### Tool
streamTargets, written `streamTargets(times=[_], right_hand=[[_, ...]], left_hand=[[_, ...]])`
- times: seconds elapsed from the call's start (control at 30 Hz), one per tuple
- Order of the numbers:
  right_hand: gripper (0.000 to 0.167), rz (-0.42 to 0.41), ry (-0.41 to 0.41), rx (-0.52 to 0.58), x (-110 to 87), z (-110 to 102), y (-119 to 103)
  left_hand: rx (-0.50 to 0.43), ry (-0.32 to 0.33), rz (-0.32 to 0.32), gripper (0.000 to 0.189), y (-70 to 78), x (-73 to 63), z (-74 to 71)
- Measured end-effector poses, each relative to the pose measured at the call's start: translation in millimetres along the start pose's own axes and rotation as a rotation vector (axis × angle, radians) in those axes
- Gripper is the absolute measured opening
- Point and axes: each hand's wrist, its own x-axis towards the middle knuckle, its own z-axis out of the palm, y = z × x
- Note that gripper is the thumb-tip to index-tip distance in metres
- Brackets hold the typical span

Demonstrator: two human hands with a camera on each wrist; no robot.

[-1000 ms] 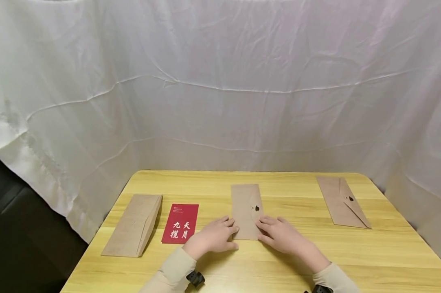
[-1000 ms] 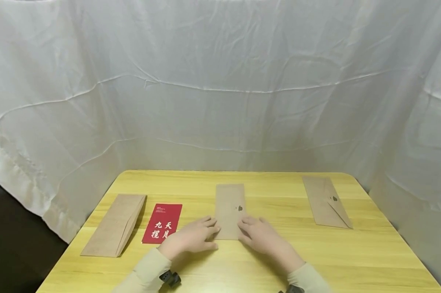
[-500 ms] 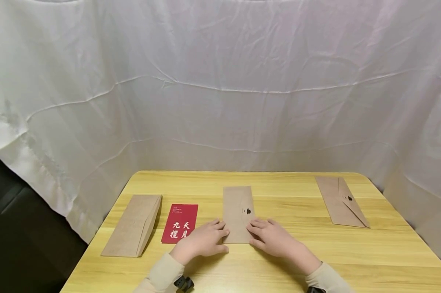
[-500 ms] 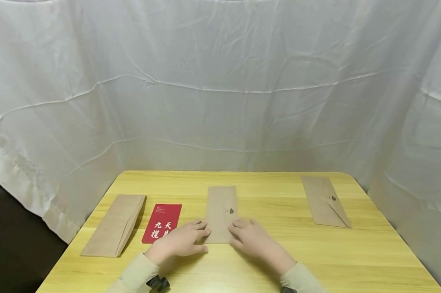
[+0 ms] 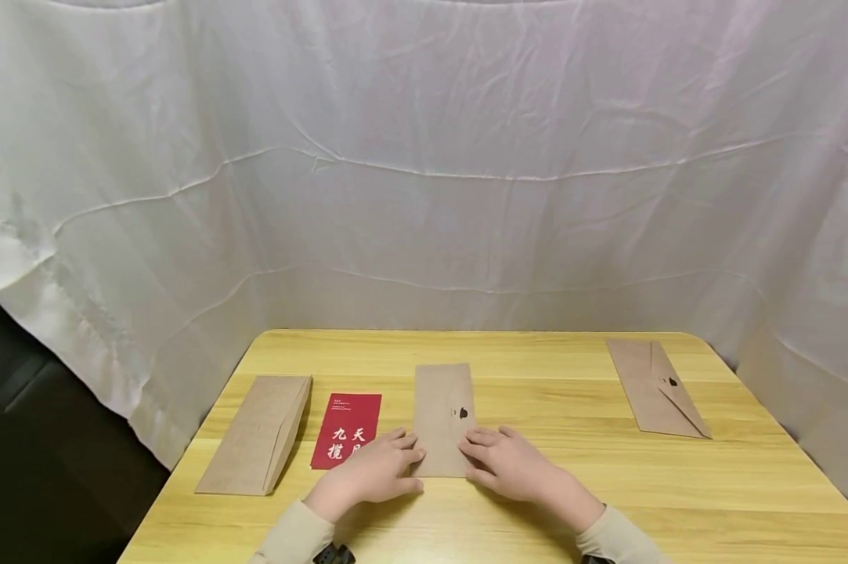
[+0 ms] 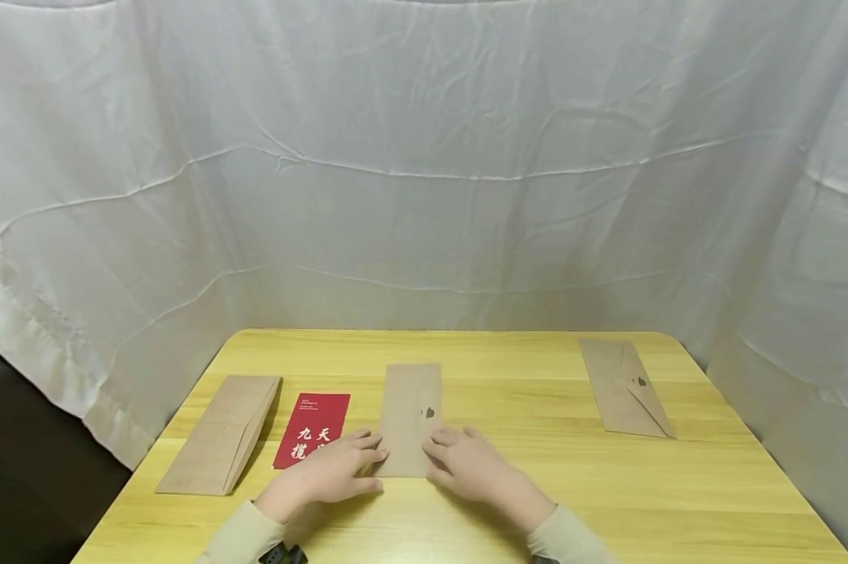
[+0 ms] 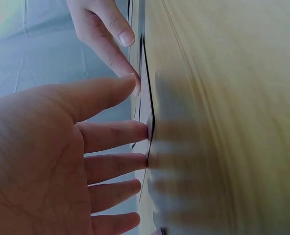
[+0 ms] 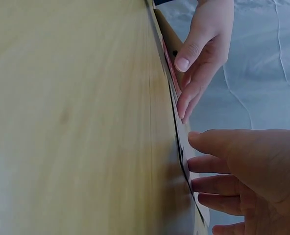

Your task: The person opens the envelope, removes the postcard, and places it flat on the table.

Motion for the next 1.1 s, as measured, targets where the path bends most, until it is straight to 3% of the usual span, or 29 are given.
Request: streamTargets(times=[0.33, 1.1], right_hand=[[0.046, -0.025, -0.024, 0.014, 5.7, 0, -12], [0.047, -0.089, -0.038, -0.054, 14.9, 7, -26]], left_hand=[[-0.045, 0.006, -0.015, 0.055, -6.9, -16.2, -2.4], [-0.063, 0.038, -0.026, 0.042, -14.0, -33.2, -10.6]])
